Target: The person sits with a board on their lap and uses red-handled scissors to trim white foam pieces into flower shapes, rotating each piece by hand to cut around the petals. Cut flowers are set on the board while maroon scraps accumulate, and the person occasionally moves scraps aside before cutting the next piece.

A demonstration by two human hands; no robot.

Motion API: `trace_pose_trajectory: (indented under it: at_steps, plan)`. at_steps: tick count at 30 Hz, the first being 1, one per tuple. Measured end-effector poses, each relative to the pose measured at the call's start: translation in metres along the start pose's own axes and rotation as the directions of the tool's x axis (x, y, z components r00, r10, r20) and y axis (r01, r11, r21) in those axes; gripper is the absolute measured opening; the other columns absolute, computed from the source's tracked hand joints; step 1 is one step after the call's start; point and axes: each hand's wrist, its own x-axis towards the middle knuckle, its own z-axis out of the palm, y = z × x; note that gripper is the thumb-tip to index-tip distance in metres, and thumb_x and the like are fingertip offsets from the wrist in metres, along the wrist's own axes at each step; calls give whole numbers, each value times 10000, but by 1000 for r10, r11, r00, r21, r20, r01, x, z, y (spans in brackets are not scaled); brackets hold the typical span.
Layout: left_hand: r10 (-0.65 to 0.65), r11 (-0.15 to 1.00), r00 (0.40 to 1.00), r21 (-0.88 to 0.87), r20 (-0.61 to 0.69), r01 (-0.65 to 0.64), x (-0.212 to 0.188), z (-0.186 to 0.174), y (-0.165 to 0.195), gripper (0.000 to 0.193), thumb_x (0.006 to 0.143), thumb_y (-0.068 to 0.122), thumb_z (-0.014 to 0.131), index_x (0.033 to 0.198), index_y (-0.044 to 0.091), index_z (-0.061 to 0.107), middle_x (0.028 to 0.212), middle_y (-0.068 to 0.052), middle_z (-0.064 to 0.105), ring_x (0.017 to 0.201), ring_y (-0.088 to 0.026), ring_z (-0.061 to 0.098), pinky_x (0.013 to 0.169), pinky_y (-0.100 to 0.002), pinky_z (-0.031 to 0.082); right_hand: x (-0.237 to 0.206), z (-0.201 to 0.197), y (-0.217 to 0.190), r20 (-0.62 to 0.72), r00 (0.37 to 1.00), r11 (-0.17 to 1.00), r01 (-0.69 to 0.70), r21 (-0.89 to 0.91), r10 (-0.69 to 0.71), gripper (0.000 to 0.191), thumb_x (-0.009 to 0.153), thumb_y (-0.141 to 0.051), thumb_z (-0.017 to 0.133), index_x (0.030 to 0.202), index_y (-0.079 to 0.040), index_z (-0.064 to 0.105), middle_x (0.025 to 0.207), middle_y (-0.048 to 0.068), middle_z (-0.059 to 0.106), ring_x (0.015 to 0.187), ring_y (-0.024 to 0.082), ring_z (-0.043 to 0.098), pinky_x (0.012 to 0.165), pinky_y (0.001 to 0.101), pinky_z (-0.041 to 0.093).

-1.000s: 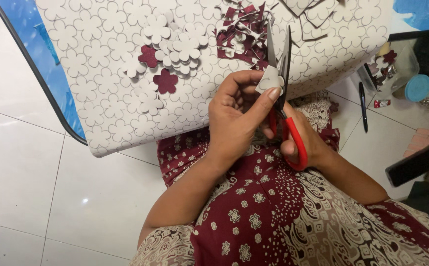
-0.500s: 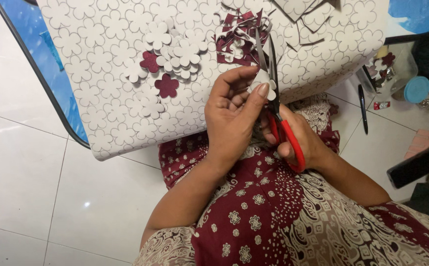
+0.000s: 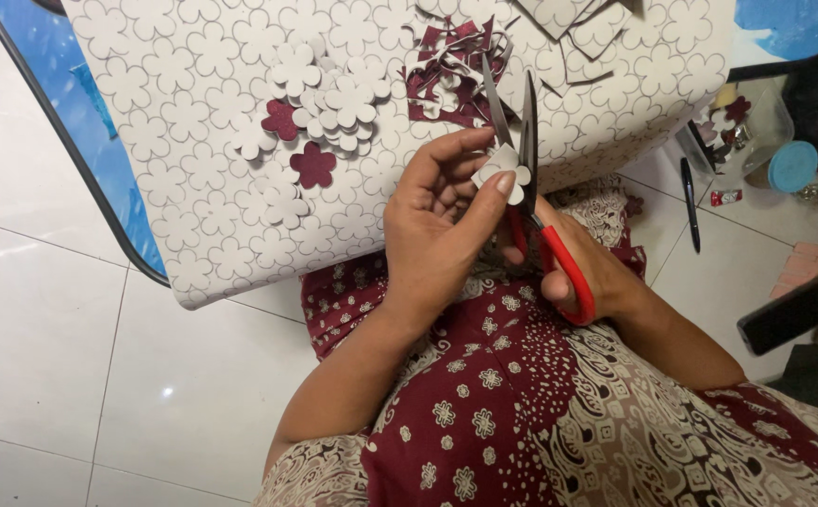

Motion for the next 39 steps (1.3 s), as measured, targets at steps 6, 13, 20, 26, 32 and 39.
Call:
trace_pose_trajectory:
  at_steps: [6,13,20,26,32,39]
  plan:
    - [12,996,1000,84,-14,-11,1,-5,3,409,1001,34,711,1380,-26,567,1164,-118,711,1041,-107,687,925,-234,584,1,-1,2,7,1000,1000,0,2,0,1256,699,-1052,337,1336,25,449,804,-2,518,670,98,485,589,283,413]
    - [21,997,1000,78,-9,-21,2,-11,8,411,1002,3,700,1385,-26,556,1179,-119,716,1069,-113,690,953,-239,578,-1,-3,-3,45,998,998,-46,35,44,1173,688,-1047,374,1205,-3,507,752,-16,472,640,89,448,570,276,375]
    - [13,999,1000,40,-3,-13,3,-17,12,413,1015,-27,680,1408,-33,550,1171,-119,723,1054,-107,686,949,-240,575,-4,-6,-9,43,998,999,-51,11,50,1098,684,-1043,378,1110,-41,521,693,-43,467,596,79,447,546,261,370]
    - [17,998,1000,67,-3,-17,4,-21,13,423,1012,-30,680,1413,-31,546,1164,-115,732,1041,-102,684,931,-234,571,-7,-11,-4,72,997,998,-38,-44,41,1004,681,-1033,371,992,-88,506,644,-66,454,557,78,441,523,262,370]
    - [34,991,999,128,-19,-32,3,-24,16,419,1014,-13,693,1411,-15,560,1142,-94,728,1020,-80,670,898,-214,559,-12,-15,-1,78,996,997,-44,-56,49,937,688,-1020,394,909,-115,494,625,-68,460,547,78,447,505,268,363]
    - [65,981,997,187,-46,-56,4,-24,17,411,1010,10,716,1399,-1,582,1090,-57,701,956,-54,645,814,-183,546,-15,-18,7,101,993,995,-56,-78,64,895,681,-1014,414,851,-139,491,606,-65,482,519,73,488,484,271,390]
